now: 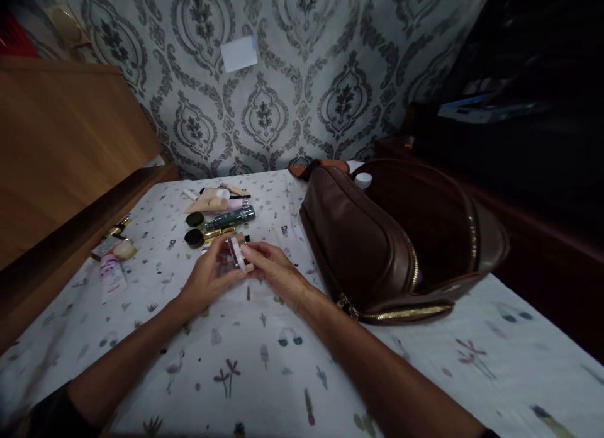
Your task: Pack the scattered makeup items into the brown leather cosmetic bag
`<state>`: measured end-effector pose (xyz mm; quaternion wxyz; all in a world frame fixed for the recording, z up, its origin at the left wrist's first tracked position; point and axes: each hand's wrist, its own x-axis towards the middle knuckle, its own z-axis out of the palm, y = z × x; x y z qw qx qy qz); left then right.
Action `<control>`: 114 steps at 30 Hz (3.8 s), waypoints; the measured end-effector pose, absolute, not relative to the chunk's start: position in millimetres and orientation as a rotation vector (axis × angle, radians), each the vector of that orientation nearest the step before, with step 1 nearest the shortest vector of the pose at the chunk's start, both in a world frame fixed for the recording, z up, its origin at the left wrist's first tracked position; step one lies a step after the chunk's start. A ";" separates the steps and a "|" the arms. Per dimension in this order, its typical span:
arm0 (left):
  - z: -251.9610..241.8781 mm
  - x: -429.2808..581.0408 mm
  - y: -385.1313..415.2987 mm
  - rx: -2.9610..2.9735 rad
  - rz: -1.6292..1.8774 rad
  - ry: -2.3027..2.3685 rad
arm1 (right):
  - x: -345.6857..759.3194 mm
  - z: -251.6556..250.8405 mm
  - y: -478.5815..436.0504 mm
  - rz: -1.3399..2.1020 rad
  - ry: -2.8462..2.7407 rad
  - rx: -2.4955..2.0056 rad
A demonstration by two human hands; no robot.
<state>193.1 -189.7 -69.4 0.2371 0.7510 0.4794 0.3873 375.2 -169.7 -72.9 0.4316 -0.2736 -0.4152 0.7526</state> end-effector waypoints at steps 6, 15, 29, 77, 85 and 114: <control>-75.5 190.0 -186.9 2.283 1.174 1.274 | 376.4 -71.9 -169.5 1.850 -1.088 -0.650; -76.2 193.6 -187.5 2.111 1.252 1.193 | 371.2 -71.3 -174.7 1.882 -0.974 -0.544; -62.3 205.7 -201.4 1.755 1.216 1.046 | 369.2 -67.1 -173.2 1.633 -0.870 -0.688; 55.3 256.7 -207.9 1.722 1.348 1.241 | 413.9 10.4 -212.1 0.333 -1.836 -0.881; 73.9 314.8 -195.3 1.809 1.352 1.025 | 468.9 35.2 -212.8 0.095 -1.819 -0.955; -1.7 362.8 -169.8 2.583 1.005 0.709 | 567.3 87.4 -180.3 -0.118 -2.014 -1.903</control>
